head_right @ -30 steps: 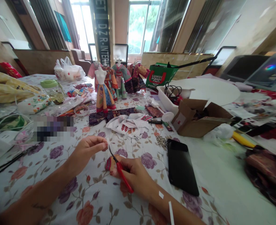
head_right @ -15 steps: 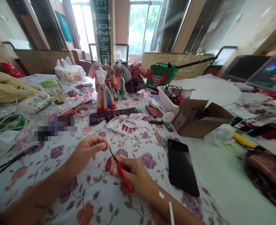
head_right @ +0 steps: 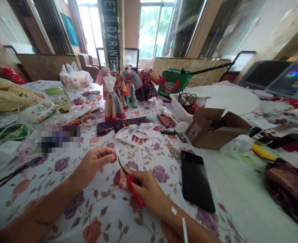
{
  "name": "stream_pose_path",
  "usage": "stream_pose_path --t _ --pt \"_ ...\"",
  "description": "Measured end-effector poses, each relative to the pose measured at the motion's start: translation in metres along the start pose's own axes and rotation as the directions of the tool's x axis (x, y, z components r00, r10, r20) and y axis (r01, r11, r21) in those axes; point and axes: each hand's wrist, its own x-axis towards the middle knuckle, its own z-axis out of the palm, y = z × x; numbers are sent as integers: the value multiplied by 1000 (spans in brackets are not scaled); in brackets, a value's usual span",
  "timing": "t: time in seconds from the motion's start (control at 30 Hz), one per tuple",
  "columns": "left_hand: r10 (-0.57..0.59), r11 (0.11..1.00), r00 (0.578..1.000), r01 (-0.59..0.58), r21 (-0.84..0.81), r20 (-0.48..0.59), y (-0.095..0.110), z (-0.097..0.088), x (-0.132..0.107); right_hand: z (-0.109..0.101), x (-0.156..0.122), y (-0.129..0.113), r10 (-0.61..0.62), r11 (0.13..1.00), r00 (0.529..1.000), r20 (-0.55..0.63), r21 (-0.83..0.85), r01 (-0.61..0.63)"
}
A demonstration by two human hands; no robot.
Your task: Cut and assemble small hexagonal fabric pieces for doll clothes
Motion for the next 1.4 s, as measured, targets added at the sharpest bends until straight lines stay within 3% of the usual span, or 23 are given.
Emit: stream_pose_path --t 0.57,1.03,1.4 --pt "0 999 1000 -1 -40 -22 -2 2 -1 0 -1 -4 -6 1000 1000 28 -7 6" --pt "-13 991 1000 17 -130 26 -6 3 0 -1 -1 -3 -23 1000 999 39 6 23" --pt "-93 964 993 107 -242 68 -11 6 -2 -3 2 6 -27 1000 999 28 3 27"
